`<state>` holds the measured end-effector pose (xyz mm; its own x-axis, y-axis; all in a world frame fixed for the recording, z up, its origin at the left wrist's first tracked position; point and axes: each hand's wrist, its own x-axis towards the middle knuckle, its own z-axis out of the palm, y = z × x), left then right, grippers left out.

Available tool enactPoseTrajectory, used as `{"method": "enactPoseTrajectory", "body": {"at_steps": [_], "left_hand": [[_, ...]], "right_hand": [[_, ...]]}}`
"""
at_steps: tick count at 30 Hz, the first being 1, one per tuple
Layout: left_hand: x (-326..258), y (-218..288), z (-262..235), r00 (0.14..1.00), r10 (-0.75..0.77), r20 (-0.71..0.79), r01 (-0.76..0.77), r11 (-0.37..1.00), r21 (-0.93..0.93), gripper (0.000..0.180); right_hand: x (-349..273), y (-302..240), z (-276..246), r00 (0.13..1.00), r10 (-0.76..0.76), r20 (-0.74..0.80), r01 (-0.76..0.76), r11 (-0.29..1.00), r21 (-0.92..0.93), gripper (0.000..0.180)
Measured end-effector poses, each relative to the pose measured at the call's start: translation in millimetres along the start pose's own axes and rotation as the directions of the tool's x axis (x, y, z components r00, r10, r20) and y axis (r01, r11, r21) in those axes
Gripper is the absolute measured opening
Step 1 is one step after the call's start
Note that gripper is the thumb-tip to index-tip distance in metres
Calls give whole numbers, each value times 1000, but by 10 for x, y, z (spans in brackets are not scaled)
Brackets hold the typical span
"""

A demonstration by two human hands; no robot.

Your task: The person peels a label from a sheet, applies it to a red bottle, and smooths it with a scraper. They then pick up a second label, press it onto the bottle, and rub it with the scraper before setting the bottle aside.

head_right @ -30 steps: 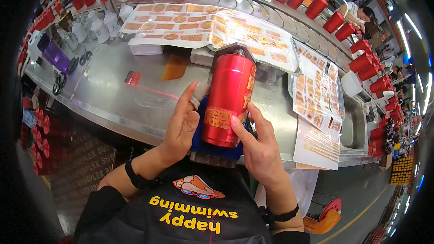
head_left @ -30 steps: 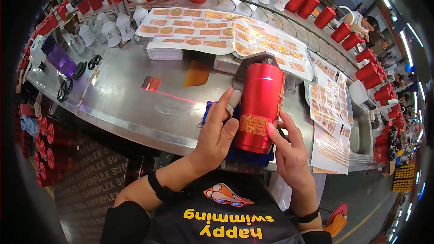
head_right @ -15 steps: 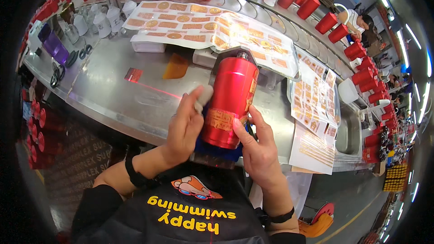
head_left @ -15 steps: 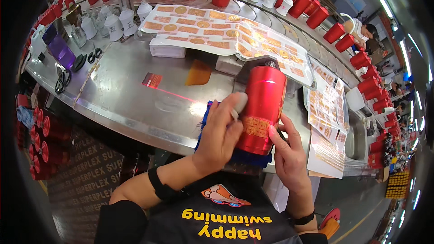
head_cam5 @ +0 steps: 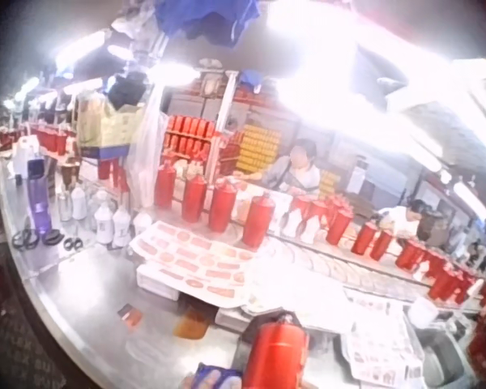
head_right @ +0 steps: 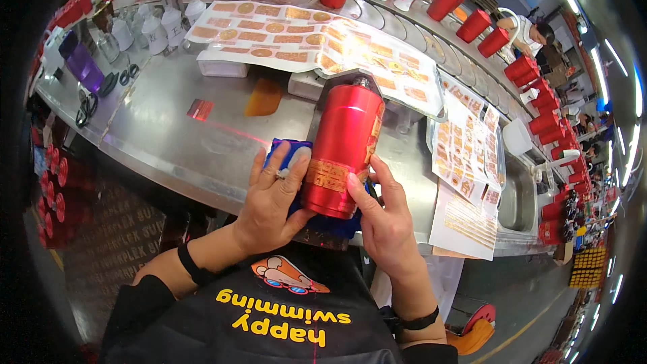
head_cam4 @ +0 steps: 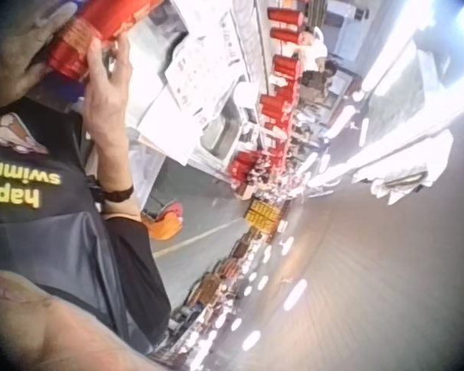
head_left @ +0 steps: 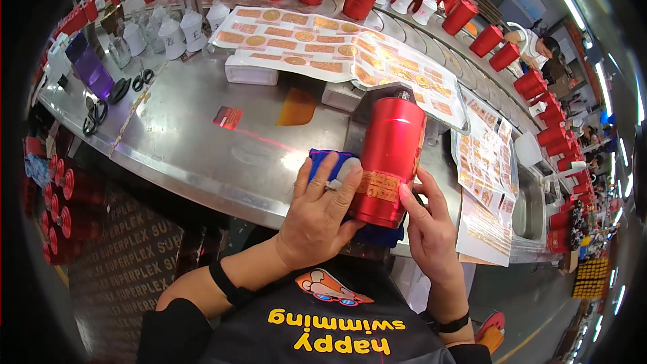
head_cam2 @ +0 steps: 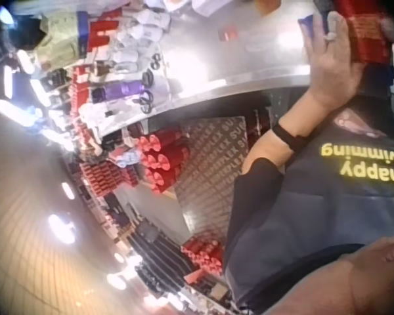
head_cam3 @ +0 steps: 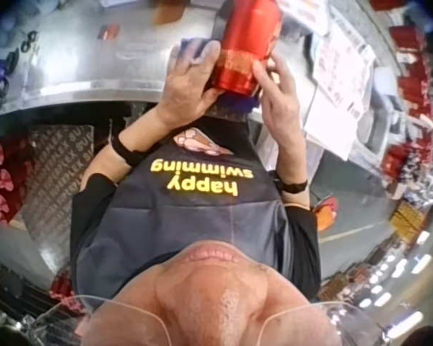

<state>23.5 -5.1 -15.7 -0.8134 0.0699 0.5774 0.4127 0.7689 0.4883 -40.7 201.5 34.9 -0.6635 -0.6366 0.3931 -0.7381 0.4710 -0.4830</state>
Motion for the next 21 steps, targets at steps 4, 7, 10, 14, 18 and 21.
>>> {"method": "enactPoseTrajectory", "body": {"at_steps": [4, 7, 10, 14, 18, 21], "left_hand": [[211, 118, -9, 997, 83, -10, -81, 992, 98, 90], [181, -36, 110, 995, 92, -41, -93, 996, -13, 94], [72, -101, 121, 1000, 21, 22, -19, 998, -68, 96], [183, 66, 89, 998, 53, 41, -54, 997, 46, 94], [106, -65, 170, 999, 8, 36, -4, 995, -103, 95], [88, -80, 143, 999, 7, 42, -5, 999, -31, 96]], "right_hand": [[-27, 33, 31, 1000, -11, -7, 11, 1000, 6, 60], [-62, 31, 28, 1000, 8, 9, -8, 1000, 4, 62], [-75, 45, 25, 1000, 0, -6, 0, 1000, 0, 61], [-102, 86, 32, 999, -19, -26, 19, 1000, 1, 60], [-98, 98, 21, 999, -37, -39, 37, 999, 0, 59], [-118, 124, 39, 998, -51, -42, 51, 999, 14, 59]]}}
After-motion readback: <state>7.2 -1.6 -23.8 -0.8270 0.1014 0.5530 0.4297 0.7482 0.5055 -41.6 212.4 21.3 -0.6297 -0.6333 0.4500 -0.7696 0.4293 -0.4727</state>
